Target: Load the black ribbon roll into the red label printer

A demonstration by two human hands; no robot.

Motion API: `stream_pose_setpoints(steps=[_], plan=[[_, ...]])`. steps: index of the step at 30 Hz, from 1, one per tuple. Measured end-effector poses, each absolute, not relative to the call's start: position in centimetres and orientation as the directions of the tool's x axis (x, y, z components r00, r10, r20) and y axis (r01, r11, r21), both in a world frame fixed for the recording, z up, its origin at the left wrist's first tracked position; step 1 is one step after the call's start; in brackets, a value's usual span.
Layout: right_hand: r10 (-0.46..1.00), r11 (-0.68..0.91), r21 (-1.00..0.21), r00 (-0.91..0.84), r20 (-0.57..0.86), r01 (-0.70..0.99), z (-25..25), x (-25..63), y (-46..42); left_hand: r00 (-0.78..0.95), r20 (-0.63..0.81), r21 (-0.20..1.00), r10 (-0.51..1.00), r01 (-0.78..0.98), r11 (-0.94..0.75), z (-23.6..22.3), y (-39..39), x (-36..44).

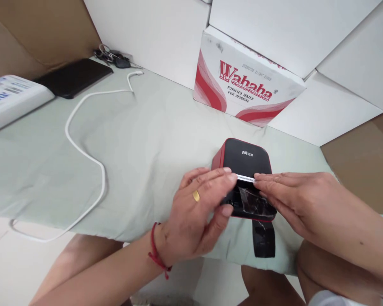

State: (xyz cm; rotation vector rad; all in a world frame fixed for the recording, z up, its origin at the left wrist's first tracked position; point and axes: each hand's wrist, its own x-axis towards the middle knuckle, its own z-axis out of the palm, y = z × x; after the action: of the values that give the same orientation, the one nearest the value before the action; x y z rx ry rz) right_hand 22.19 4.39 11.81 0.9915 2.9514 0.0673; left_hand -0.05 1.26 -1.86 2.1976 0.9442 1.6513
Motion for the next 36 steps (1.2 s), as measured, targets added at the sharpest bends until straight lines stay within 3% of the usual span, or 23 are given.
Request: stream_pose_setpoints(steps=[2, 7, 12, 17, 20, 27, 33, 36], plan=[[0.593, 0.805, 0.012, -0.805, -0.008, 0.593, 12.0, 22.3, 4.7, 0.144, 0.701, 0.632, 0.698, 0.327, -0.702, -2.0, 1.7, -0.3], [0.619, 0.784, 0.004, -0.781, -0.083, 0.621, 12.0, 22.4, 5.2, 0.19, 0.663, 0.663, 0.724, 0.3, -0.686, -1.4, 2.2, -0.6], [0.695, 0.714, -0.009, -0.711, -0.11, 0.7, 11.8, 22.4, 4.9, 0.178, 0.571, 0.773, 0.801, 0.211, -0.598, -0.8, 2.6, -0.5], [0.698, 0.709, -0.053, -0.711, -0.088, 0.703, 12.1, 23.0, 3.9, 0.168, 0.36, 0.923, 0.918, -0.21, -0.323, -1.7, 3.5, -0.5], [0.647, 0.749, -0.089, -0.753, -0.118, 0.657, 12.4, 23.7, 2.7, 0.168, 0.269, 0.901, 0.949, -0.393, -0.185, -2.2, 3.9, -0.3], [0.425, 0.894, -0.031, -0.868, -0.257, 0.447, 11.6, 25.3, 0.8, 0.152, 0.093, 0.858, 0.984, -0.514, -0.002, -1.6, 4.1, 0.2], [0.525, 0.841, -0.046, -0.833, -0.176, 0.539, 12.5, 23.4, 0.3, 0.229, 0.109, 0.835, 0.967, -0.548, 0.036, -1.8, 4.5, 0.2], [0.498, 0.851, -0.084, -0.848, -0.18, 0.518, 12.8, 22.8, 0.4, 0.235, 0.102, 0.82, 0.967, -0.57, 0.052, -1.8, 4.5, 0.2]])
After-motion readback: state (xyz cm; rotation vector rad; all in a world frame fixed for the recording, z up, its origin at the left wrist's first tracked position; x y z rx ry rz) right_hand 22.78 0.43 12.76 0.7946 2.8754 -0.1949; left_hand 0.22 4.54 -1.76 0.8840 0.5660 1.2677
